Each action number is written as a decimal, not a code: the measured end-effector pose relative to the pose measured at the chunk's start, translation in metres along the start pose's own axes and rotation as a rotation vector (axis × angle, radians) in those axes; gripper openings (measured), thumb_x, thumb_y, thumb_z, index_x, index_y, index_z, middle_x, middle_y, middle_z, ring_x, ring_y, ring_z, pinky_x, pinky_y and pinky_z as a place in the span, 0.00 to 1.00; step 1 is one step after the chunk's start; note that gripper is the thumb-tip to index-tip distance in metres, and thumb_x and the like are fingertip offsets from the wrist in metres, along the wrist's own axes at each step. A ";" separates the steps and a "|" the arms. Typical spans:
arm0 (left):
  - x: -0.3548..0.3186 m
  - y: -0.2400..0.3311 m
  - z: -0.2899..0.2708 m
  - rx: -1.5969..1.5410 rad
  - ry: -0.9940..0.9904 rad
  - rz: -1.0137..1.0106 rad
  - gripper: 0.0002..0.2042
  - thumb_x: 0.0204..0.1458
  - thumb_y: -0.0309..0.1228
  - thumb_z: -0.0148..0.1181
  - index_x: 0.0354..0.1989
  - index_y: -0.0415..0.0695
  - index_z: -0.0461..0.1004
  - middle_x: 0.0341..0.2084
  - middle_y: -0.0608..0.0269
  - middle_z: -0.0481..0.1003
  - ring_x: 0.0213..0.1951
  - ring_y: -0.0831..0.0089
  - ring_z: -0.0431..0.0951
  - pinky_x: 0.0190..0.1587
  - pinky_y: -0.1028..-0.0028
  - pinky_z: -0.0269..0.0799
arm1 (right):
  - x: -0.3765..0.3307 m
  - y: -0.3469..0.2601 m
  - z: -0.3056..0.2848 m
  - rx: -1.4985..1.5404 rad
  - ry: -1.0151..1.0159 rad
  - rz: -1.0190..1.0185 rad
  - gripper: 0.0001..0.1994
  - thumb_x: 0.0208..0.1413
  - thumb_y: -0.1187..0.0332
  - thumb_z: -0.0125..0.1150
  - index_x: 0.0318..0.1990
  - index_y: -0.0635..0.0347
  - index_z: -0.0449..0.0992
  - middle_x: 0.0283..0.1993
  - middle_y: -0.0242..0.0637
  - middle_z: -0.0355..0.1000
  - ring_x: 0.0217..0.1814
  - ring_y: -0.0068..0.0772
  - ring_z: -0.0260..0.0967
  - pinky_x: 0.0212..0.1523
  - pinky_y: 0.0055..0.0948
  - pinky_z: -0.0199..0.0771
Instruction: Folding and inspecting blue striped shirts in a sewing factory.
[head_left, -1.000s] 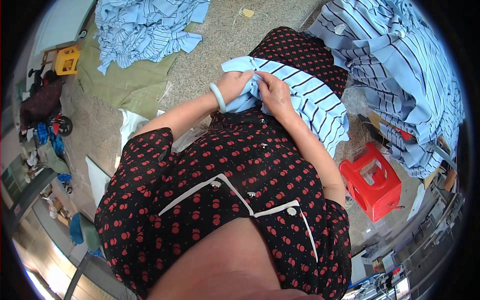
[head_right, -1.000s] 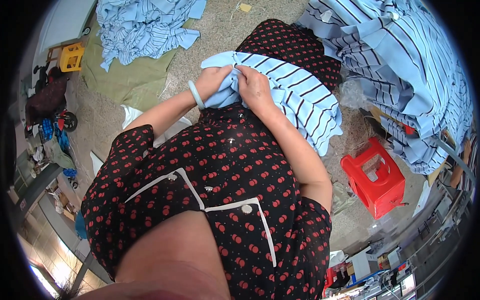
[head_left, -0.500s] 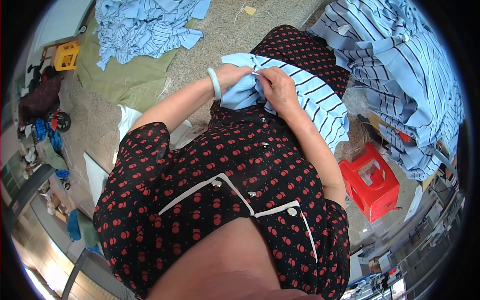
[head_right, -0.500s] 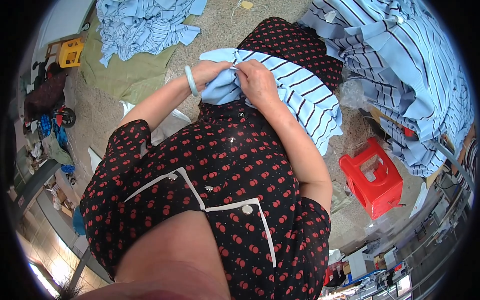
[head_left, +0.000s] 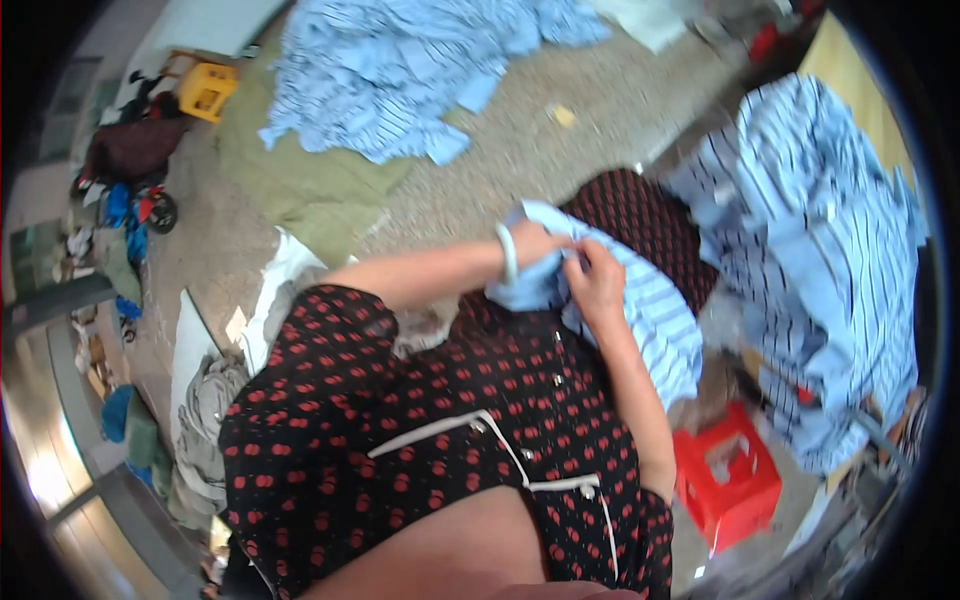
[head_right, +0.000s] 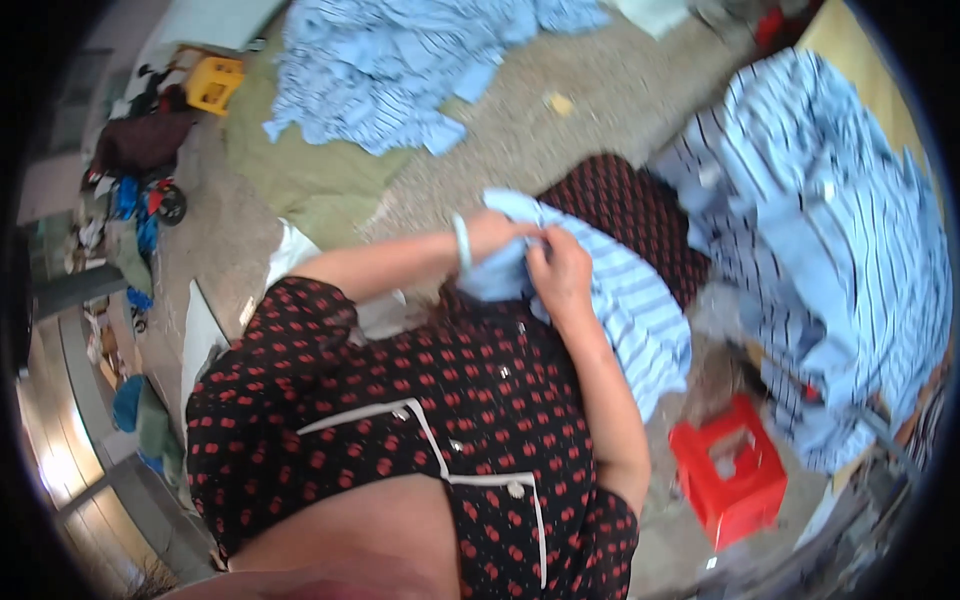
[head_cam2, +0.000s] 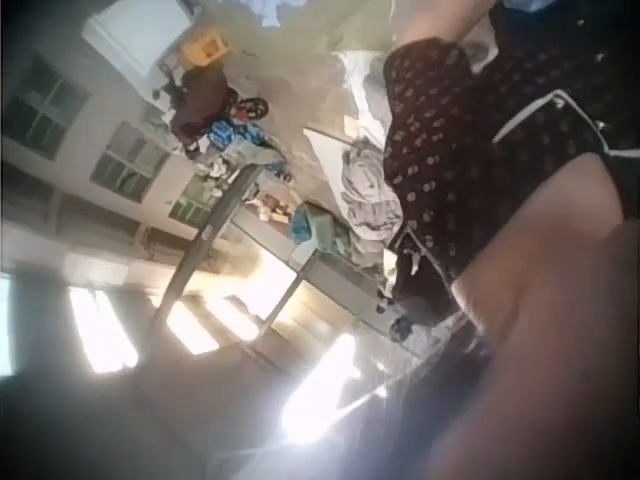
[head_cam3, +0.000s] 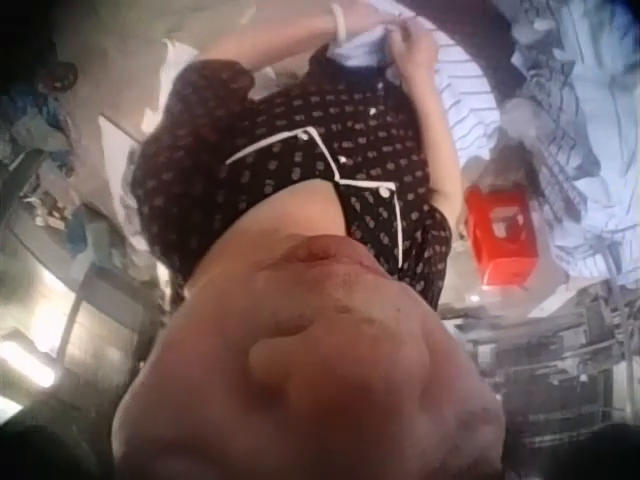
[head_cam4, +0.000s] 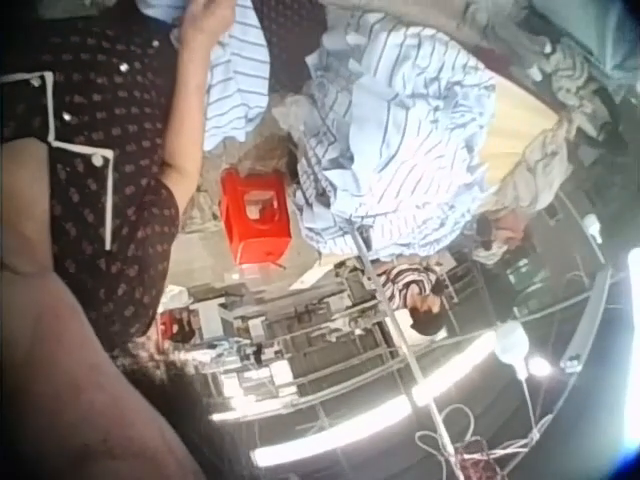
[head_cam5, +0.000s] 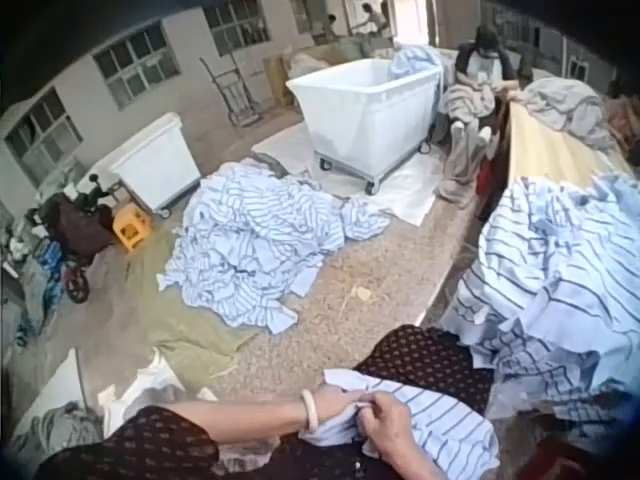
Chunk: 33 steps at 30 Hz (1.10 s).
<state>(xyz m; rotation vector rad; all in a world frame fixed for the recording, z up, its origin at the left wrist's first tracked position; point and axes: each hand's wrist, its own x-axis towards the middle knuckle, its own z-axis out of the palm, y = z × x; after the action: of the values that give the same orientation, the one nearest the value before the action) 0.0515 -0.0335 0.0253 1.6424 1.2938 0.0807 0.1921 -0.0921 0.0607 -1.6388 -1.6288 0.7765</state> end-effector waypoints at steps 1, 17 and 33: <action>-0.005 0.008 0.003 -0.169 0.014 -0.149 0.20 0.40 0.49 0.56 0.33 0.45 0.76 0.29 0.50 0.74 0.30 0.66 0.74 0.34 0.70 0.67 | -0.001 0.003 0.001 -0.005 -0.012 0.054 0.05 0.40 0.73 0.54 0.28 0.64 0.70 0.24 0.45 0.69 0.26 0.41 0.69 0.28 0.31 0.67; -0.008 0.003 0.032 -0.648 0.192 -0.310 0.17 0.42 0.35 0.58 0.33 0.31 0.71 0.33 0.56 0.73 0.34 0.73 0.71 0.35 0.73 0.66 | -0.008 -0.001 0.002 -0.128 0.027 -0.119 0.08 0.45 0.76 0.51 0.35 0.66 0.70 0.29 0.48 0.69 0.31 0.47 0.68 0.31 0.37 0.68; -0.028 0.035 -0.015 0.144 -0.105 0.189 0.14 0.47 0.35 0.43 0.29 0.35 0.68 0.27 0.42 0.70 0.32 0.50 0.70 0.35 0.62 0.65 | -0.003 0.010 0.005 -0.011 -0.025 -0.081 0.06 0.44 0.76 0.50 0.30 0.66 0.71 0.29 0.49 0.68 0.33 0.49 0.66 0.34 0.38 0.67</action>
<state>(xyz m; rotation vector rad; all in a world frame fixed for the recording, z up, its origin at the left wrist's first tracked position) 0.0551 -0.0424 0.0717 1.8647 1.0837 0.0154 0.1940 -0.0942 0.0491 -1.5661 -1.7082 0.7507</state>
